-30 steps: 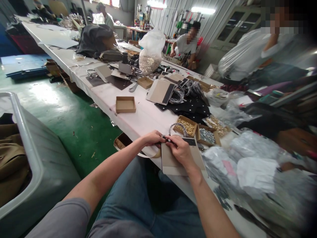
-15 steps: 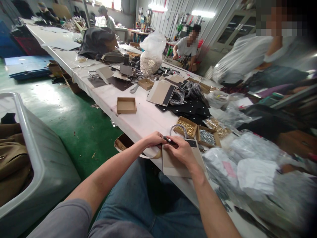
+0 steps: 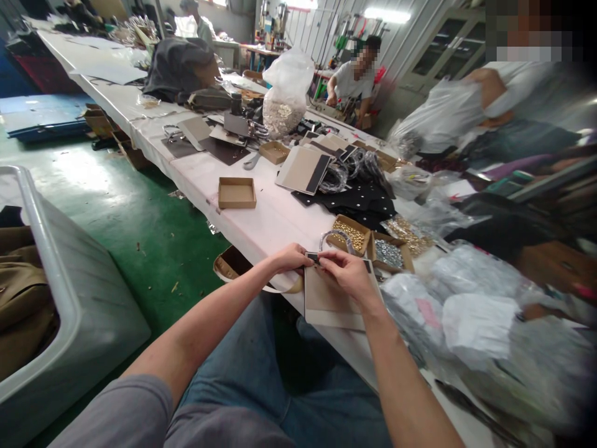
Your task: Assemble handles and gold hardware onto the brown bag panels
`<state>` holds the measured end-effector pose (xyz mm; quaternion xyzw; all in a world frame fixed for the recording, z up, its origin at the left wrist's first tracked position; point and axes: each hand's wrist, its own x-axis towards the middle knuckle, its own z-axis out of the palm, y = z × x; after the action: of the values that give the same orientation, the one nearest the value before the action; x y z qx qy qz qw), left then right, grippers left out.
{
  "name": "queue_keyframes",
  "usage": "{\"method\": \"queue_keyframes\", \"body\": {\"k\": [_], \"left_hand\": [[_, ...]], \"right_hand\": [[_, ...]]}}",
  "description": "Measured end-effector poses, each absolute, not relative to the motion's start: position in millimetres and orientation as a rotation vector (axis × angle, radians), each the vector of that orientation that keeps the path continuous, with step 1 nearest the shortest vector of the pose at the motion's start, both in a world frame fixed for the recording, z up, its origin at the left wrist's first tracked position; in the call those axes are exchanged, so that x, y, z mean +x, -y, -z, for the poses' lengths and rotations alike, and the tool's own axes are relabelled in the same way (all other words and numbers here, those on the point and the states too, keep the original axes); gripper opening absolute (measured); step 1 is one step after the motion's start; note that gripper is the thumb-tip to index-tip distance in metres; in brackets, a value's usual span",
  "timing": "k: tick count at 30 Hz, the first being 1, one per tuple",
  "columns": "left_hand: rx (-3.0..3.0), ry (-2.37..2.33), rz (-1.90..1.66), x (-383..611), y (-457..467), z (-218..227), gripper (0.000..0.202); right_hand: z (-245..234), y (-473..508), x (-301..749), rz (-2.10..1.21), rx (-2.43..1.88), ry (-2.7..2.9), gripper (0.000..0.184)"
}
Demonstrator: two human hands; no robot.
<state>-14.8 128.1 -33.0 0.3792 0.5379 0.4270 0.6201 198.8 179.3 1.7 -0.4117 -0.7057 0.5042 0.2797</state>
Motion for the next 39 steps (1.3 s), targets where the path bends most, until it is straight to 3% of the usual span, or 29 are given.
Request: {"method": "queue_keyframes", "body": {"k": [4, 16, 25, 31, 39], "left_hand": [[0.888, -1.232, -0.978, -16, -128, 35, 0.019], [0.875, -1.231, -0.984, -15, -130, 39, 0.02], [0.842, -1.188, -0.973, -17, -128, 35, 0.02], [0.834, -1.172, -0.932, -23, -124, 23, 0.025], [0.807, -1.187, -0.934, -17, -123, 19, 0.013]], "right_hand": [[5, -185, 197, -1.37, -1.127, 1.931, 0.041], [-8, -187, 190, -0.91, -1.053, 2.271, 0.023], [2, -186, 189, -0.713, -0.953, 2.318, 0.03], [-1, -174, 193, -0.654, -0.853, 2.36, 0.025], [0, -179, 201, -0.759, -0.861, 2.373, 0.022]]}}
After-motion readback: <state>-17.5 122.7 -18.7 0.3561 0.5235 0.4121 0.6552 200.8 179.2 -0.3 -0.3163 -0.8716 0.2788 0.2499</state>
